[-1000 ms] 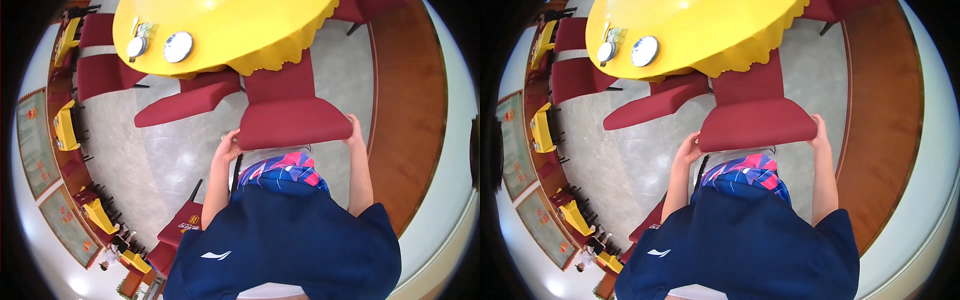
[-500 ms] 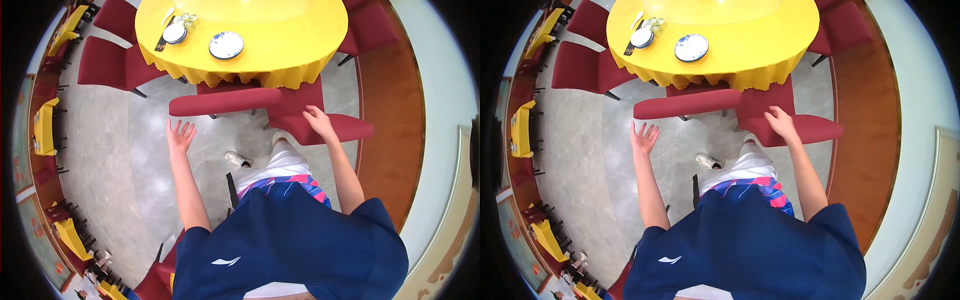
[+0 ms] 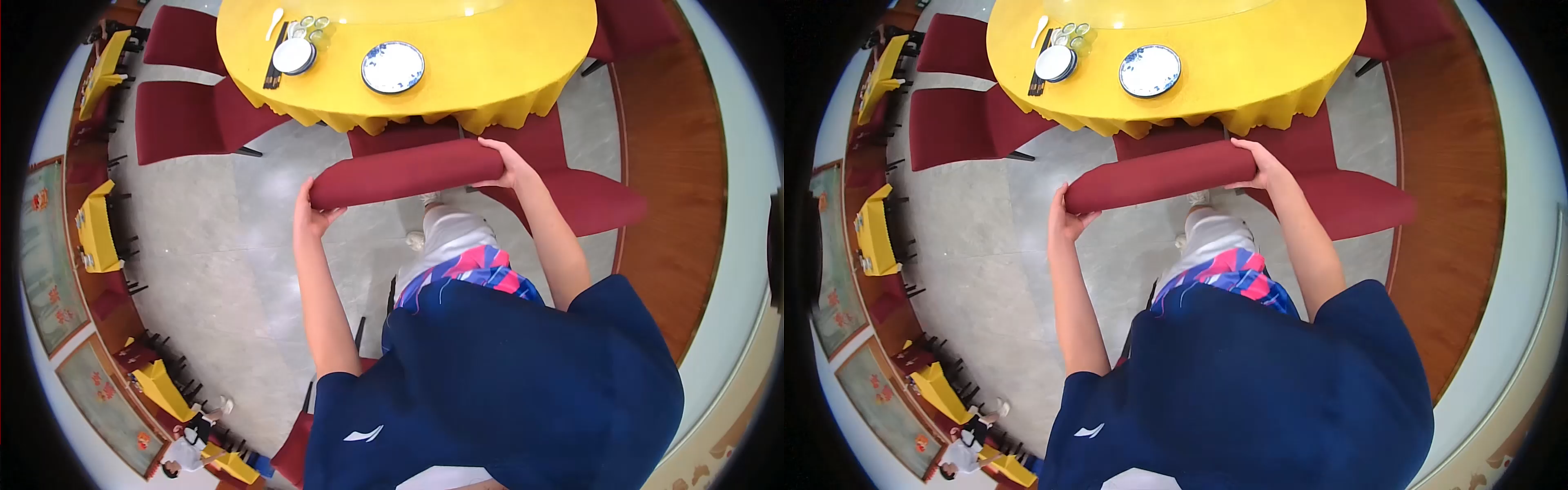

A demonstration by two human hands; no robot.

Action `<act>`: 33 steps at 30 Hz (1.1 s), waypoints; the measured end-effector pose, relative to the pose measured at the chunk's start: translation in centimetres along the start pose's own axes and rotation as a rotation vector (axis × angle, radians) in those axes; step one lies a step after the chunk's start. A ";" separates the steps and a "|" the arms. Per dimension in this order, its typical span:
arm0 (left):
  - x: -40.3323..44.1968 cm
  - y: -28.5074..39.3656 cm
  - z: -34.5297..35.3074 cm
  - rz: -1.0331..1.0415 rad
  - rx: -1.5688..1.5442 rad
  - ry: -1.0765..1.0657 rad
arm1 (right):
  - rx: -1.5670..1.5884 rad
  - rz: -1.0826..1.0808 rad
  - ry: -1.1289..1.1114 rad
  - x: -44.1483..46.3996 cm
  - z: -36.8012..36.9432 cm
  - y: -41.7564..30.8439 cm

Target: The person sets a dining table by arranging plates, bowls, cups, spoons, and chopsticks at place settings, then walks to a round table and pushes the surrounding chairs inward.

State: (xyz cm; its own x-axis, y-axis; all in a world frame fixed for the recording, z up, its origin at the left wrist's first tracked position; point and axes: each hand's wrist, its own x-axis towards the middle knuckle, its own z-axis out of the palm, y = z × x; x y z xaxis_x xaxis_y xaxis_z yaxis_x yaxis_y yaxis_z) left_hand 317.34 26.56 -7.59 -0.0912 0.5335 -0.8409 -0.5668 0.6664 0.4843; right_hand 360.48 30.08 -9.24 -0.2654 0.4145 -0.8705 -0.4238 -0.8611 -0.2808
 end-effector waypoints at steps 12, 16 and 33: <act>5.9 1.8 -2.1 -0.201 0.332 -0.099 | 0.059 0.080 0.063 3.2 -3.3 0.8; 4.5 -1.6 -4.1 -0.196 0.315 -0.264 | 0.005 -0.013 0.066 -0.1 -3.9 2.9; -5.0 -1.7 -22.7 -0.271 0.095 -0.488 | 0.651 -0.586 0.834 -9.3 9.2 21.6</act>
State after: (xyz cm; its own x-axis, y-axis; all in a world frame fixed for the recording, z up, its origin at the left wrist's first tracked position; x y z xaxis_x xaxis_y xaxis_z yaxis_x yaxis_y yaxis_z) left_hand 300.13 10.94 -9.70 0.4490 0.5004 -0.7403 -0.4387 0.8452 0.3052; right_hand 345.83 10.35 -3.48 0.6517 0.1683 -0.7396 -0.7128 -0.1975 -0.6730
